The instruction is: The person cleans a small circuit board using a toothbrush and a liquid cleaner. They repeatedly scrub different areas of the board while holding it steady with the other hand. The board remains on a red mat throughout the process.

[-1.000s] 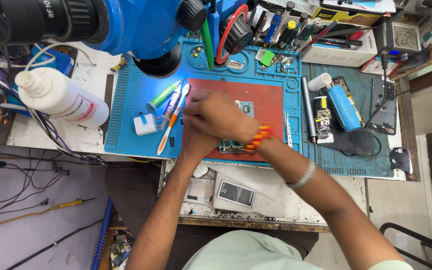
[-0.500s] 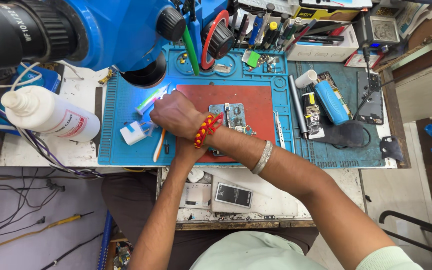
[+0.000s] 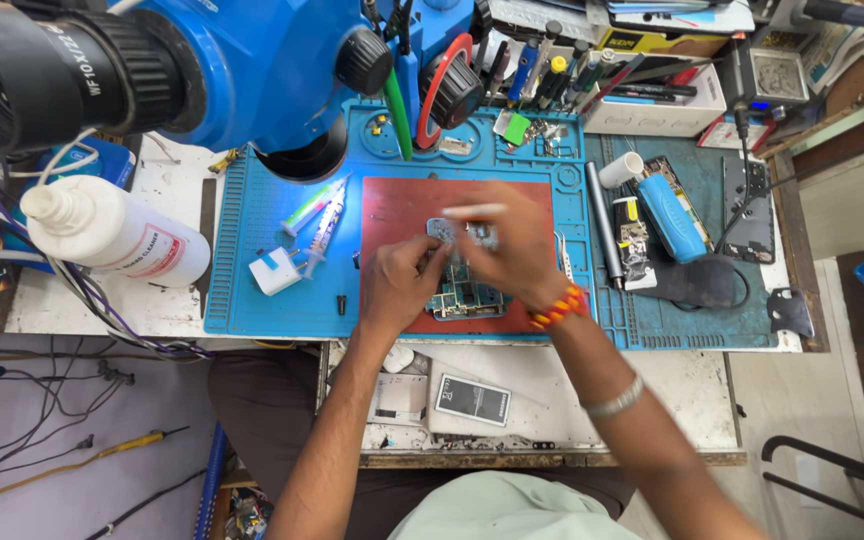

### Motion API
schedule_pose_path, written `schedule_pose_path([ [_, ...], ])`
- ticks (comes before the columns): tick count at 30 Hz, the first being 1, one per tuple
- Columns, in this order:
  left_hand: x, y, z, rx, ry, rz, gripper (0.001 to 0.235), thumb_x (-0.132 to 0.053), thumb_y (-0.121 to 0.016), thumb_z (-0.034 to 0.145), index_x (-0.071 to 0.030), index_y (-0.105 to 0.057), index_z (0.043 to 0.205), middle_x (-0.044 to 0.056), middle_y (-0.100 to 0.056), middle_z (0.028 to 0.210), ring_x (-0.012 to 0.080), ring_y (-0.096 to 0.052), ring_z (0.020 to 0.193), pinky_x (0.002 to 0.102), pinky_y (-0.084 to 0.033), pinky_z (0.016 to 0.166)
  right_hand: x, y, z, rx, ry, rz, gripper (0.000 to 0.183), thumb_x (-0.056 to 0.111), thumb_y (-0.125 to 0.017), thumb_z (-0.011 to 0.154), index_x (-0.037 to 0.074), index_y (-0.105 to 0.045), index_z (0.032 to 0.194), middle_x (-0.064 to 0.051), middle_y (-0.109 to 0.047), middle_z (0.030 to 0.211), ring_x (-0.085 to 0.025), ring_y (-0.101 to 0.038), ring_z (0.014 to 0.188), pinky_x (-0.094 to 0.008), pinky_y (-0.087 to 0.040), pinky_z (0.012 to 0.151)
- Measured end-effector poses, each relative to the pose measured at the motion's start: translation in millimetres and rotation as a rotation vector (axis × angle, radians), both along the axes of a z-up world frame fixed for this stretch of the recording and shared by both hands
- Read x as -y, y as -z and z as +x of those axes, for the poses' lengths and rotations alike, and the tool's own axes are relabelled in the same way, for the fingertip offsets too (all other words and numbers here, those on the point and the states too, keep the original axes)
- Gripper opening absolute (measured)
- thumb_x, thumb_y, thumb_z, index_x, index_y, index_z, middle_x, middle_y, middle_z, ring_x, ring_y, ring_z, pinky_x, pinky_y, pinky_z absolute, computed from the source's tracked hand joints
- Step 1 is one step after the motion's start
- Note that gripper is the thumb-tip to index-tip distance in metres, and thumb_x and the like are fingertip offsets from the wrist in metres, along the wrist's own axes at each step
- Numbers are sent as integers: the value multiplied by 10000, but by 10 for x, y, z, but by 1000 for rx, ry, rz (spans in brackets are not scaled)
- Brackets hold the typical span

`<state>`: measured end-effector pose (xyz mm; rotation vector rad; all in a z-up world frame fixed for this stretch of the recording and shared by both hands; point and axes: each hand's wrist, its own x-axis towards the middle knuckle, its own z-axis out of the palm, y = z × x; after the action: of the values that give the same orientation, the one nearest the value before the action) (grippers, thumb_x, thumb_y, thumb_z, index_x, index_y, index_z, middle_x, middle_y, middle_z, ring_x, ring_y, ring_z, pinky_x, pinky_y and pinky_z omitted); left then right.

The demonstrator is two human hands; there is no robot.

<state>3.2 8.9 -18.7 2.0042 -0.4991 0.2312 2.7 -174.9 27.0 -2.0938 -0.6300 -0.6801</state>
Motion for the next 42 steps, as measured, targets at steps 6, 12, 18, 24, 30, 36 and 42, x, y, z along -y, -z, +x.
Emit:
schedule_pose_path([
  [6,27,-181,-24,-61,0,47,180,-234,-719,935,-70,-767,878,132,-679,656,291,-677,562,406,-465,514,551,674,-593,-373,-77,1179,135,43,-628,990,7,-617,1120,-117,-670,979,-189,-649,893,-338,-521,816],
  [12,34,-155,-46,12,3,37,173,-232,-717,944,-73,-762,893,130,-696,714,296,-684,609,398,-472,527,551,825,-755,-496,-131,1133,227,194,-533,1083,-8,-636,1074,-143,-665,995,-221,-650,914,-358,-530,836],
  [18,55,-146,-29,-27,-12,49,167,-232,-721,933,-75,-763,894,132,-698,715,295,-688,607,398,-476,527,625,900,-752,-482,-137,1194,191,174,-562,1092,-7,-621,1074,-169,-684,972,-205,-640,842,-346,-522,784],
  [24,52,-136,-24,-14,-1,79,171,-231,-725,937,-75,-757,877,115,-701,715,280,-691,625,393,-483,549,595,968,-737,-532,-54,1008,101,126,-593,1070,48,-533,1094,-153,-733,911,-142,-648,729,-278,-531,667],
  [30,61,-157,-30,-5,-5,88,167,-223,-731,930,-68,-756,873,115,-702,715,273,-688,617,390,-481,543,565,955,-744,-546,50,1056,97,125,-595,1057,40,-548,1066,-159,-732,880,-156,-657,717,-278,-519,641],
  [36,66,-158,-29,-31,-5,82,170,-220,-746,921,-64,-753,853,114,-700,704,259,-680,585,383,-462,516,564,940,-718,-496,-11,1033,164,59,-651,1040,8,-550,1158,-127,-674,1050,-148,-651,885,-283,-554,764],
  [42,72,-167,-34,-15,-16,82,174,-220,-741,924,-61,-751,854,115,-697,706,265,-677,591,385,-463,517,479,800,-671,-360,82,1129,916,-77,-694,924,112,-118,1612,-130,-602,1140,-129,-648,952,-285,-581,802],
])
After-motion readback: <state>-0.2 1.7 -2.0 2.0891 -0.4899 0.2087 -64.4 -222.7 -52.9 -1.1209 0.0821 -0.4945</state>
